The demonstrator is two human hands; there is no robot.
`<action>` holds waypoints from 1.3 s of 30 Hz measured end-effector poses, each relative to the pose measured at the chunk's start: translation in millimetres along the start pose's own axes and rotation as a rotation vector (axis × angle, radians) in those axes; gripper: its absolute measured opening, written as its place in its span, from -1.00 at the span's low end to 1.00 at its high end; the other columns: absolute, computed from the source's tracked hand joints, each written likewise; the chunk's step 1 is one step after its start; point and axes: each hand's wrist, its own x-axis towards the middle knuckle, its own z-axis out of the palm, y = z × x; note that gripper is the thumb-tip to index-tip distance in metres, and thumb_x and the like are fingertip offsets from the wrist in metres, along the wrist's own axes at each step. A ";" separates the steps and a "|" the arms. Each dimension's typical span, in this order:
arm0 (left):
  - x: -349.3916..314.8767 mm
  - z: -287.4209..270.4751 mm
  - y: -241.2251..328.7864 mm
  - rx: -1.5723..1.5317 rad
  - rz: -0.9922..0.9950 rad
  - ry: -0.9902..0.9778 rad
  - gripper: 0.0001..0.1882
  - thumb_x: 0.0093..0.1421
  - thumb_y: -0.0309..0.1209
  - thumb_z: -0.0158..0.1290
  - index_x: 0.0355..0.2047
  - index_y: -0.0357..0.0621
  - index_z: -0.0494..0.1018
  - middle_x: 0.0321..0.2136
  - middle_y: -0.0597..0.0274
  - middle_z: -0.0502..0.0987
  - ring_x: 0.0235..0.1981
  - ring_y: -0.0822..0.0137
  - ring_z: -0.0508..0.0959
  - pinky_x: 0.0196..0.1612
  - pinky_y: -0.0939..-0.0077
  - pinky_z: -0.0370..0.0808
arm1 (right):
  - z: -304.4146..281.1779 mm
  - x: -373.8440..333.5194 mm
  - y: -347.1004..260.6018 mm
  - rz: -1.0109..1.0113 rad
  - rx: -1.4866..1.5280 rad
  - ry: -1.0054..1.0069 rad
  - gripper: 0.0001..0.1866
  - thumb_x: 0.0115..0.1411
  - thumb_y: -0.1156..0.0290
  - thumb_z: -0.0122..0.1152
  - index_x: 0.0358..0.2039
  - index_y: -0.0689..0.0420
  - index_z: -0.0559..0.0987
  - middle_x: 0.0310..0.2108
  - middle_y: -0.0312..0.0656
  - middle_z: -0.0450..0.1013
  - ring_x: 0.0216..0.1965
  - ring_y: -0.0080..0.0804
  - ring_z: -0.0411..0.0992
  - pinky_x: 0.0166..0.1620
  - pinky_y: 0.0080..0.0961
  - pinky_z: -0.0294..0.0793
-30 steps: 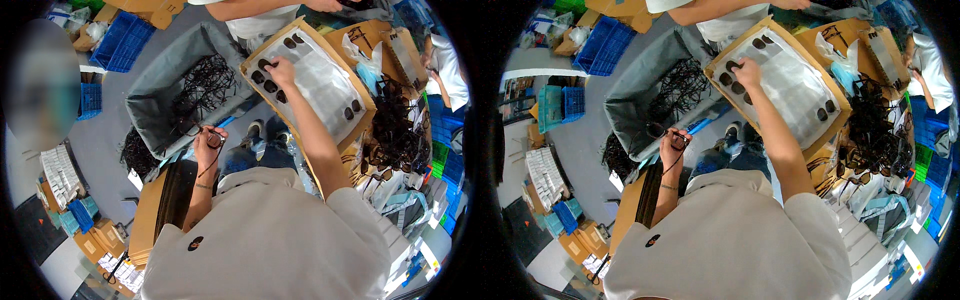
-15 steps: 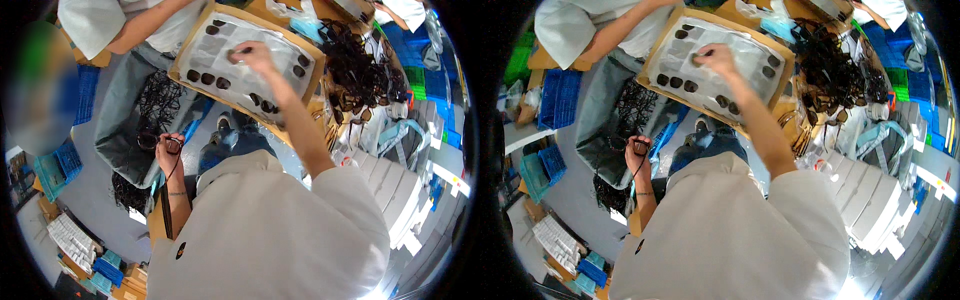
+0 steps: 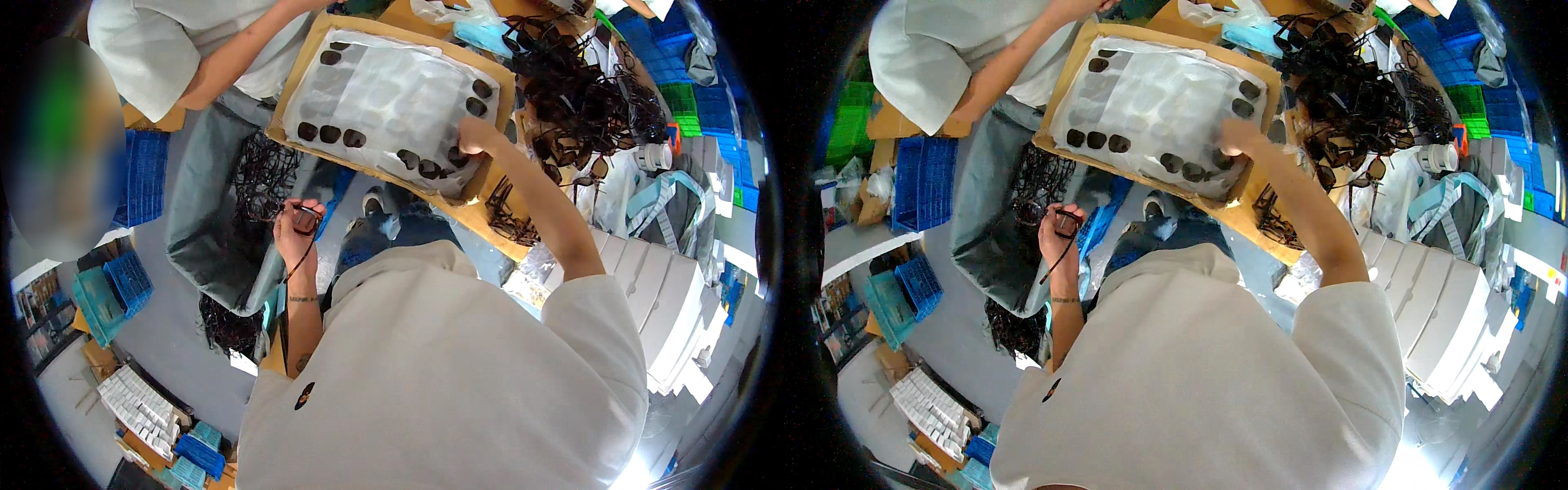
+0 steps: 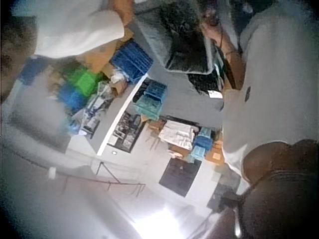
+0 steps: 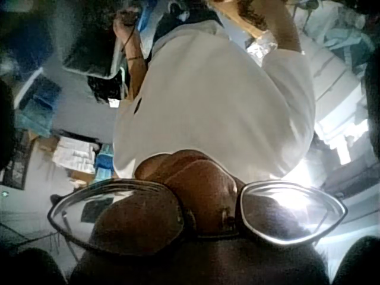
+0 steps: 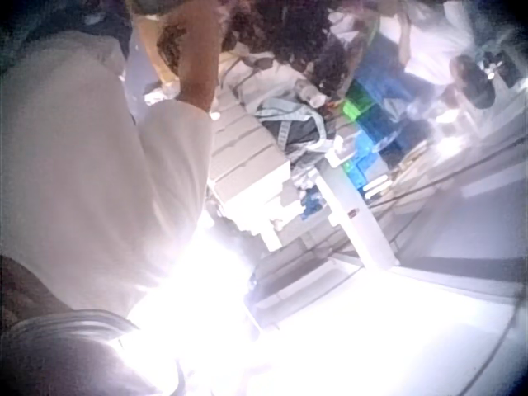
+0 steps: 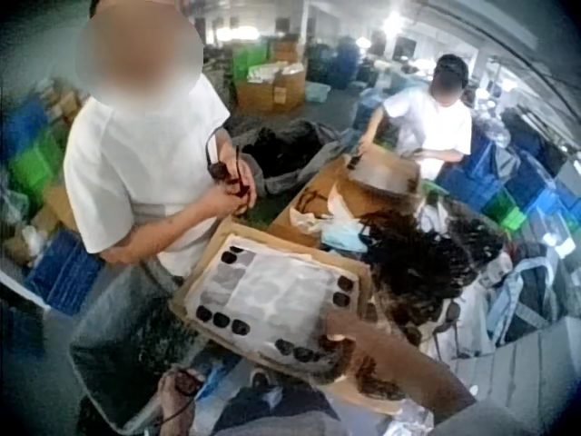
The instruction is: The person assembles sunglasses by picking up frames and lenses from a cardboard box and attaching them together. They place the completed sunglasses into a pile on the table. The person also handles a bundle of sunglasses and places them into a large bag.
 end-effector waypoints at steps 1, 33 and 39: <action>0.1 1.6 -0.4 -0.002 0.011 -0.020 -0.75 0.37 -0.29 -0.07 -0.21 -0.28 0.40 -0.32 -0.04 0.57 -0.35 0.17 0.62 -0.17 0.28 0.56 | -1.9 -1.5 0.3 -0.033 -0.066 -0.053 -0.67 -0.02 0.40 0.38 -0.25 0.31 0.63 -0.18 0.13 0.55 -0.16 0.05 0.54 -0.15 -0.19 0.56; -28.3 -87.1 24.0 -0.230 0.104 0.316 -0.77 0.38 -0.32 -0.08 -0.27 -0.27 0.40 -0.37 -0.03 0.58 -0.44 0.24 0.59 -0.31 0.44 0.46 | -14.3 140.8 -245.2 -0.072 1.199 0.325 -0.75 0.13 0.56 0.24 -0.15 0.28 0.53 -0.30 -0.10 0.52 -0.36 -0.27 0.59 -0.34 -0.42 0.57; -26.4 -95.5 21.9 -0.229 0.100 0.291 -0.76 0.39 -0.31 -0.09 -0.25 -0.28 0.39 -0.37 -0.04 0.58 -0.38 0.25 0.59 -0.29 0.48 0.46 | -6.0 141.3 -262.8 0.073 1.361 0.321 -0.81 0.07 0.50 0.29 -0.27 0.26 0.59 -0.37 -0.14 0.54 -0.34 -0.30 0.58 -0.31 -0.39 0.53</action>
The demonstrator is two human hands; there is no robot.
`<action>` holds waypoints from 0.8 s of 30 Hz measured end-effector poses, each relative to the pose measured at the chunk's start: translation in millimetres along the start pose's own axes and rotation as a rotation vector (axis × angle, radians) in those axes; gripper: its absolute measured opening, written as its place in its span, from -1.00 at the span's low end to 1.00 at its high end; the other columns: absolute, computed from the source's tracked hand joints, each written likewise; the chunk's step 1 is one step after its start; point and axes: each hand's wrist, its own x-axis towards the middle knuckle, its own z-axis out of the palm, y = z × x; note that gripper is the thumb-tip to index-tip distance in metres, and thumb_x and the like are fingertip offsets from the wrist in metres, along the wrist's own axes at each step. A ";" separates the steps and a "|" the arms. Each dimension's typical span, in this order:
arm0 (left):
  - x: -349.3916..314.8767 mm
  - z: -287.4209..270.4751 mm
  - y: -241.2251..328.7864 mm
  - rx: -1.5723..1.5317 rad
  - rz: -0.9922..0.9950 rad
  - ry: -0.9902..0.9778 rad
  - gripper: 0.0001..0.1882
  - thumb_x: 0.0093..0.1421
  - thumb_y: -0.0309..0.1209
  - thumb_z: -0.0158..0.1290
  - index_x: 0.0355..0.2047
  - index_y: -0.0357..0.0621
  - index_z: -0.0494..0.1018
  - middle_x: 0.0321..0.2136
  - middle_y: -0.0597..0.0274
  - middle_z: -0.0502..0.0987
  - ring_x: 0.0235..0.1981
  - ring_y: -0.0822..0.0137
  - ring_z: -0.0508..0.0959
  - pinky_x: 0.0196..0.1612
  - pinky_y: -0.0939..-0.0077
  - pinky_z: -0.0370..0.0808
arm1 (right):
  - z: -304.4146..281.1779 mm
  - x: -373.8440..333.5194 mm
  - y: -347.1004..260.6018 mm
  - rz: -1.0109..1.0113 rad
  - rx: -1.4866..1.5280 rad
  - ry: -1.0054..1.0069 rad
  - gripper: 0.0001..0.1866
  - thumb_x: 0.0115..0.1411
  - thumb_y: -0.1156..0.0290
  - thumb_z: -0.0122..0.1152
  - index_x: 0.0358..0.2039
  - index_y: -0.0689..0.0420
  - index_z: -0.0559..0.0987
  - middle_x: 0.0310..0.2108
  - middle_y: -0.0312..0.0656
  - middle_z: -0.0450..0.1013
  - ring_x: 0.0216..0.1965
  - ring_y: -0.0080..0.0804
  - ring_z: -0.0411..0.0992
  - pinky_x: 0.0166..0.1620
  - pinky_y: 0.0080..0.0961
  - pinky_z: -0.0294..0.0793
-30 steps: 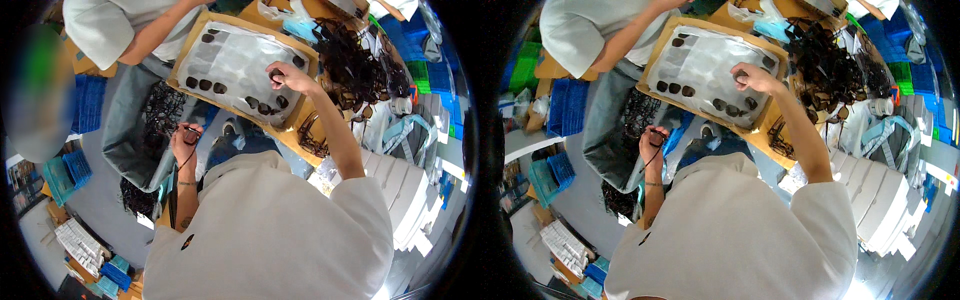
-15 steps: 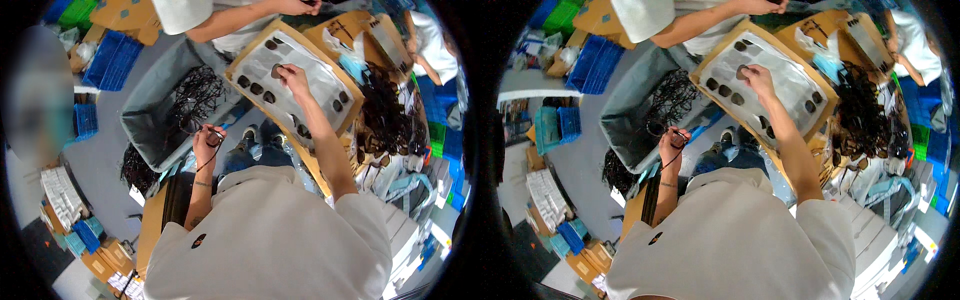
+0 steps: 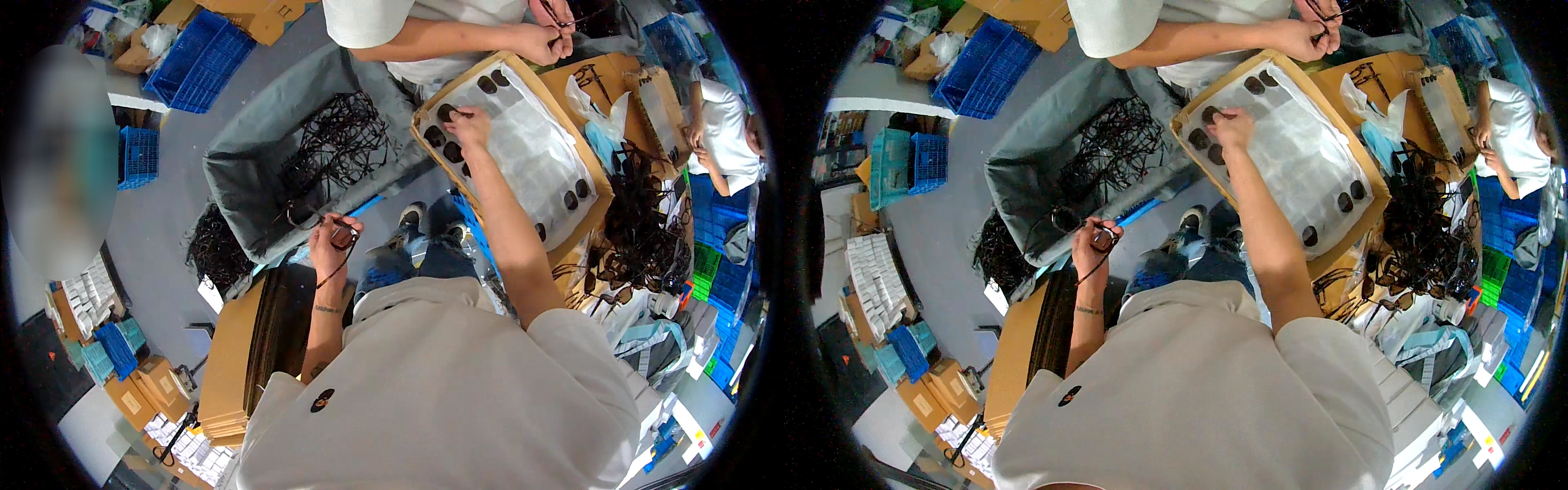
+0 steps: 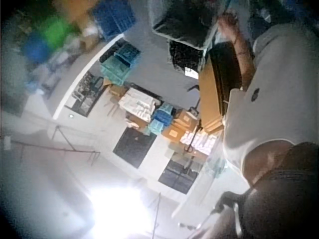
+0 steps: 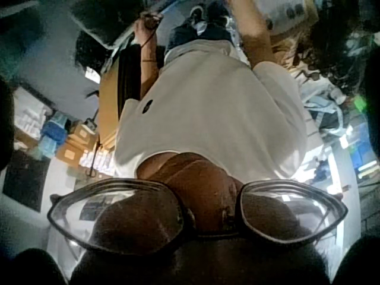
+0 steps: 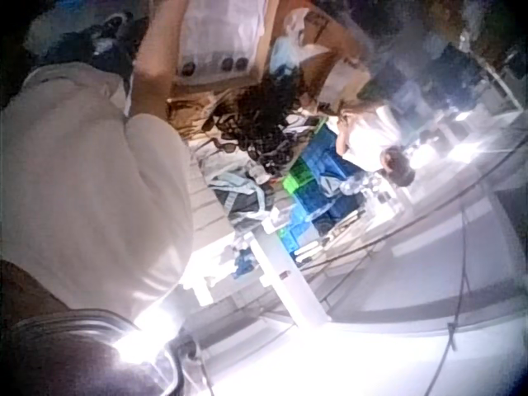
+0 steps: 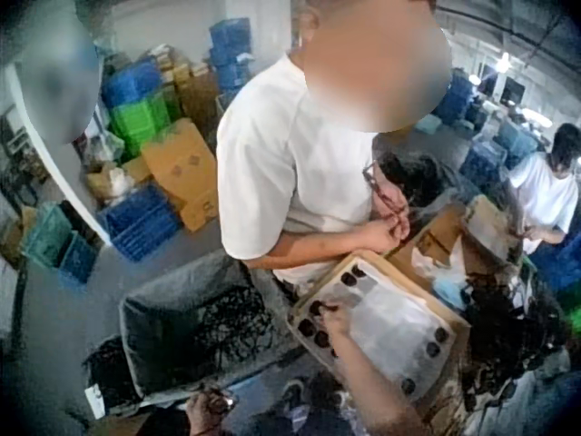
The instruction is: The person assembles sunglasses by picking up frames and lenses from a cardboard box and attaching them together. They place the completed sunglasses into a pile on the table. The person also handles a bundle of sunglasses and places them into a large bag.
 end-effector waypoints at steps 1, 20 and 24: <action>3.1 -1.2 0.0 0.016 0.004 -0.044 -0.76 0.39 -0.30 -0.09 -0.25 -0.27 0.39 -0.38 -0.03 0.58 -0.38 0.25 0.60 -0.30 0.49 0.45 | 3.3 5.3 5.8 -0.037 -0.185 0.014 -0.76 0.06 0.42 0.31 -0.25 0.22 0.58 -0.31 -0.10 0.53 -0.30 -0.20 0.57 -0.24 -0.32 0.53; -54.4 180.8 -43.6 0.514 -0.532 -1.199 -0.38 0.45 0.01 -0.34 0.11 -0.35 0.30 -0.35 0.15 0.48 -0.30 0.32 0.55 -0.14 0.38 0.53 | -253.9 -281.2 -2.4 -0.310 -0.432 0.136 -0.85 0.15 0.50 0.21 -0.25 0.25 0.59 -0.34 -0.06 0.56 -0.22 -0.21 0.58 -0.18 -0.36 0.53; -97.9 225.1 -95.1 0.659 -0.615 -1.260 -0.43 0.44 0.04 -0.35 0.00 -0.28 0.31 -0.32 0.19 0.45 -0.28 0.35 0.51 -0.15 0.47 0.48 | -298.1 -337.7 5.8 -0.179 -0.175 0.215 -0.87 0.13 0.63 0.09 -0.30 0.28 0.56 -0.28 -0.12 0.55 -0.19 -0.30 0.54 -0.12 -0.48 0.48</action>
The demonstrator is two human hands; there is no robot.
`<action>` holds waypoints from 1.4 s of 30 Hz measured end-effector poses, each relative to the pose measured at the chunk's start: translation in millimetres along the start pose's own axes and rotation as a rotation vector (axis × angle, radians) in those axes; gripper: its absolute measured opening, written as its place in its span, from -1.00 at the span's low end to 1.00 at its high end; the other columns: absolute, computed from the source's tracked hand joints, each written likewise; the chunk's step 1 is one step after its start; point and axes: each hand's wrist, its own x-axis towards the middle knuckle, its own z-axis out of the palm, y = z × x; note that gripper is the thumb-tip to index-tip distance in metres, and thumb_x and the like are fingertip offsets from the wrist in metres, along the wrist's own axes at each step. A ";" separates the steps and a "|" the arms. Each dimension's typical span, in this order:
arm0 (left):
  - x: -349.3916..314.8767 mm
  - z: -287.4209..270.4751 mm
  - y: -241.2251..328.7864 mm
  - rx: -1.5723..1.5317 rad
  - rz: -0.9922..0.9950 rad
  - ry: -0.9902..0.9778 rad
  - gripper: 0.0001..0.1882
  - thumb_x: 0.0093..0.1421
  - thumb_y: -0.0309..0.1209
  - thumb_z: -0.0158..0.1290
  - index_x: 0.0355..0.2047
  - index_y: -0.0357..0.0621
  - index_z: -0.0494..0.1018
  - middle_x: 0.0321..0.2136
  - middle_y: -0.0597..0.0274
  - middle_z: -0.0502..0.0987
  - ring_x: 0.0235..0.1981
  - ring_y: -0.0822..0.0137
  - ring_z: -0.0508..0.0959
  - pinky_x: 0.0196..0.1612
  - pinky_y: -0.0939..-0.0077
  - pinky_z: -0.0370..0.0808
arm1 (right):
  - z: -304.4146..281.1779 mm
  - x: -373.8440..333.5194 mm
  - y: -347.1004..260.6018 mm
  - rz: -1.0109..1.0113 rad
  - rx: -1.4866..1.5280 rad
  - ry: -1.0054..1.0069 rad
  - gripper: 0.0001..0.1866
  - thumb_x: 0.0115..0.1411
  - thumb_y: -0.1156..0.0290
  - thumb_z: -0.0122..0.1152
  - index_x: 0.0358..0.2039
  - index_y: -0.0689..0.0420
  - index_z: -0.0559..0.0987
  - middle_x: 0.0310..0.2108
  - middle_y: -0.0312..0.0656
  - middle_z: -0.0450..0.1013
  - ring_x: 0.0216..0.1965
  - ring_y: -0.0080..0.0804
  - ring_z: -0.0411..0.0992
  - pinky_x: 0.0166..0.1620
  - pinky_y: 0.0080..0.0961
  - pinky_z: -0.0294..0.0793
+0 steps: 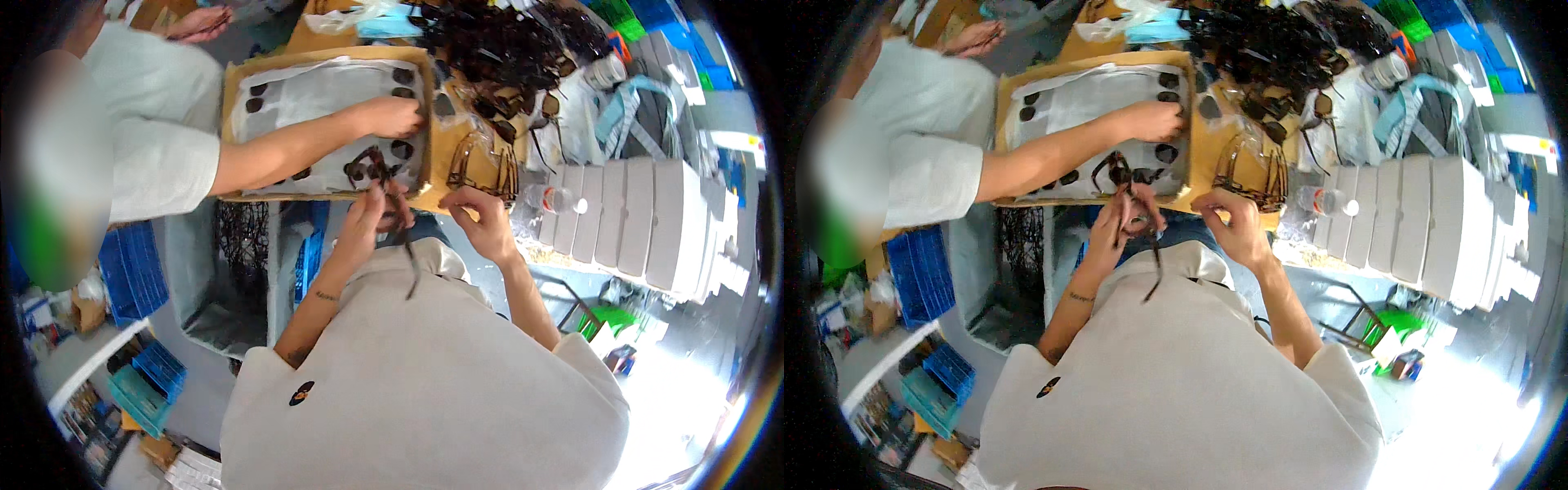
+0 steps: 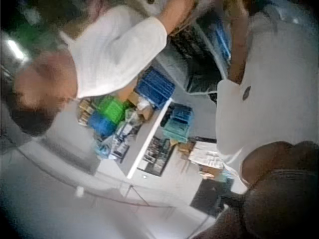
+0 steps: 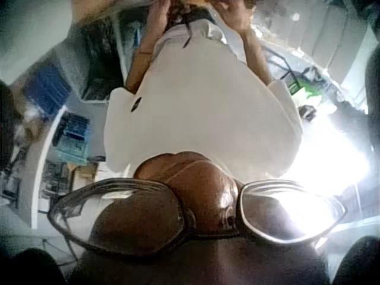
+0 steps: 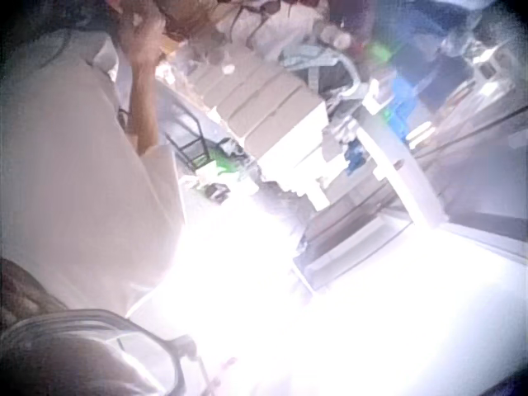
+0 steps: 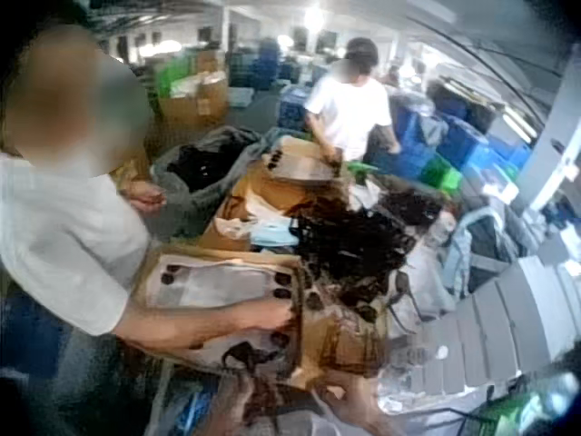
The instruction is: The person assembles sunglasses by picking up frames and lenses from a cardboard box and attaching them together. They place the completed sunglasses into a pile on the table. The person also handles a bundle of sunglasses and places them into a large bag.
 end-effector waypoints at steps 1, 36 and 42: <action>24.4 7.7 -14.6 -0.037 0.046 -0.079 -0.52 0.45 0.00 -0.31 -0.13 -0.22 0.28 -0.35 0.22 0.42 -0.30 0.38 0.50 -0.20 0.49 0.47 | -5.7 -12.5 -2.8 -0.010 0.030 0.167 -0.84 0.11 0.67 0.04 -0.30 0.29 0.55 -0.27 -0.10 0.54 -0.19 -0.28 0.53 -0.11 -0.47 0.47; 140.2 81.5 -121.9 1.518 0.435 -0.327 0.13 0.01 -0.04 0.28 0.36 -0.37 -0.13 0.33 -0.33 -0.04 0.37 -0.21 -0.04 0.40 -0.03 -0.06 | -61.1 73.2 183.0 -0.028 -1.003 -0.304 -0.61 0.12 0.36 0.09 -0.05 0.26 0.55 -0.07 0.08 0.51 -0.06 0.00 0.51 -0.05 -0.20 0.53; 140.1 63.0 -116.3 1.595 0.409 -0.278 0.26 -0.04 0.07 0.29 0.35 -0.48 -0.21 0.36 -0.31 -0.09 0.41 -0.19 -0.12 0.43 0.00 -0.18 | -77.8 67.2 160.6 -0.065 -0.912 -0.149 -0.86 0.04 0.45 0.15 -0.50 0.25 0.60 -0.43 0.07 0.56 -0.30 -0.01 0.57 -0.26 -0.22 0.57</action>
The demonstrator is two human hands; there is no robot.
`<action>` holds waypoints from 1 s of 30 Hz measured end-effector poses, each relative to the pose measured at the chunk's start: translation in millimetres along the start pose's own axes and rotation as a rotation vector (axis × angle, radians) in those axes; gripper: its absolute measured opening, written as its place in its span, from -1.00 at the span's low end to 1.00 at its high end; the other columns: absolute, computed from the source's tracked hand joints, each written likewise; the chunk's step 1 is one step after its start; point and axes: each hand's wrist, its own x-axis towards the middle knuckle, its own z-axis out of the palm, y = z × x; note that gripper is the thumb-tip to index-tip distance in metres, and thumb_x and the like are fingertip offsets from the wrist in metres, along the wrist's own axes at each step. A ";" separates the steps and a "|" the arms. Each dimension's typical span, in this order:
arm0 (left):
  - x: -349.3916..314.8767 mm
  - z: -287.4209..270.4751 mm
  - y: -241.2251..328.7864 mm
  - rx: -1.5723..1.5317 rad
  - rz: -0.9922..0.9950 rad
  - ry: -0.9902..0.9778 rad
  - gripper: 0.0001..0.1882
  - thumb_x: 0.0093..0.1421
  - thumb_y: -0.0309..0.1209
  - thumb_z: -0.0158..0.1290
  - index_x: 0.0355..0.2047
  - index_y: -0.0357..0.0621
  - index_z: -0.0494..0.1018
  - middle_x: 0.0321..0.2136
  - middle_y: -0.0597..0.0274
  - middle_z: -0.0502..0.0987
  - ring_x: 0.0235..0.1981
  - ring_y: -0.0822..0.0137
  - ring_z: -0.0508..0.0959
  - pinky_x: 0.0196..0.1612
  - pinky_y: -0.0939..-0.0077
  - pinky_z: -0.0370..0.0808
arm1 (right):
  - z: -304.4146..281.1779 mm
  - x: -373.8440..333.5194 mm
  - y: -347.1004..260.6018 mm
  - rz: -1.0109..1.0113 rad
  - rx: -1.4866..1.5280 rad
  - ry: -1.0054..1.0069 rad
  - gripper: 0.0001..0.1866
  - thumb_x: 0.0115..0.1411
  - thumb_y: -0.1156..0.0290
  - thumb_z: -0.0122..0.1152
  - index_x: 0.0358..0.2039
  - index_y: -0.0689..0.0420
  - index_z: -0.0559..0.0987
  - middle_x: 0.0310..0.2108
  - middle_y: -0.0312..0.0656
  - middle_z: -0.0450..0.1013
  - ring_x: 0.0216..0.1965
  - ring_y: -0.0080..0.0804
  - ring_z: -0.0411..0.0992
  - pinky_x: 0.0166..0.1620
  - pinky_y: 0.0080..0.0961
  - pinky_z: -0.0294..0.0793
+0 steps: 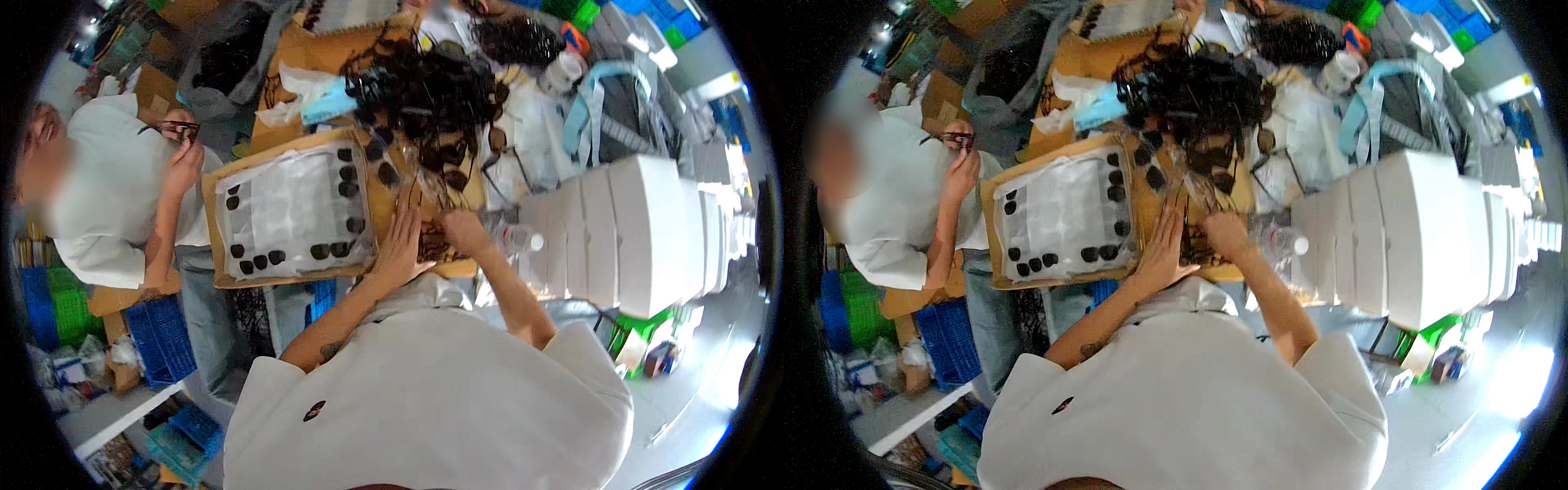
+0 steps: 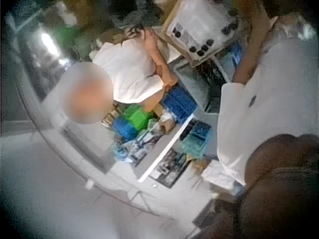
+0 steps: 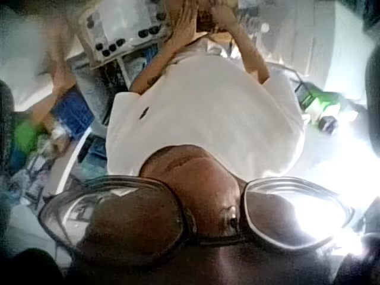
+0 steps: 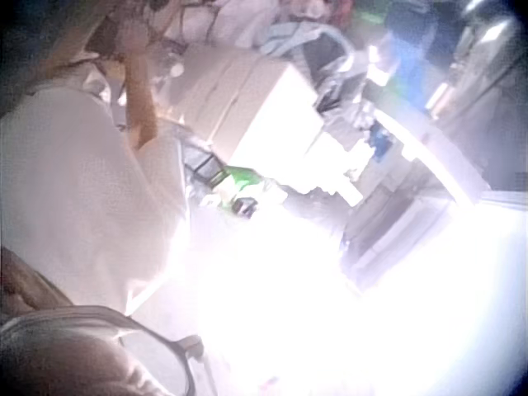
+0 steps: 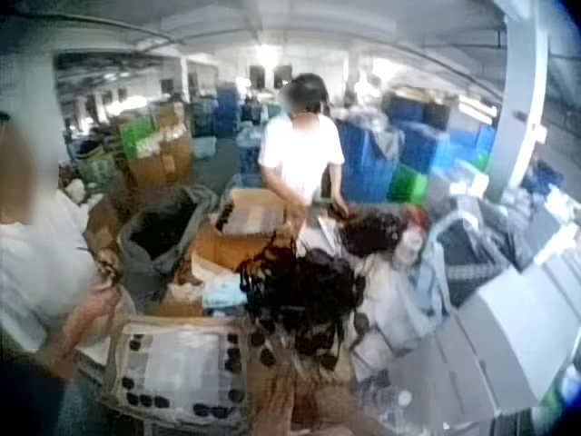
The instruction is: The person assembles sunglasses by picking up frames and lenses from a cardboard box and attaching them together. They place the completed sunglasses into a pile on the table. The person also handles a bundle of sunglasses and places them into a large bag.
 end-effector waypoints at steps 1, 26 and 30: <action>2.4 -18.8 14.3 0.038 0.053 0.011 0.27 -0.05 0.11 0.28 0.34 -0.50 -0.20 0.36 -0.31 -0.09 0.41 -0.17 -0.14 0.44 0.03 -0.22 | 8.7 0.6 2.4 -0.024 0.006 0.021 -0.87 0.02 0.46 0.16 -0.50 0.24 0.60 -0.44 0.09 0.54 -0.32 0.00 0.57 -0.26 -0.21 0.57; 37.5 29.8 18.0 0.244 0.166 -0.229 -0.30 0.20 -0.13 0.16 0.24 -0.17 0.19 0.16 -0.14 0.34 0.18 -0.04 0.36 0.20 0.03 0.30 | -81.3 65.8 40.3 0.396 0.363 0.984 -0.69 0.21 0.60 -0.02 -0.10 0.07 0.60 -0.42 -0.07 0.48 -0.40 -0.09 0.48 -0.32 -0.24 0.44; 41.7 -2.6 30.2 -0.533 -0.131 0.069 -0.34 0.33 0.00 -0.04 0.21 -0.28 0.20 0.13 -0.19 0.36 0.15 -0.07 0.38 0.20 0.12 0.31 | -134.4 55.4 15.7 0.343 1.241 0.919 -0.79 0.24 0.58 0.02 -0.17 0.22 0.60 -0.54 -0.24 0.43 -0.58 -0.38 0.35 -0.47 -0.49 0.31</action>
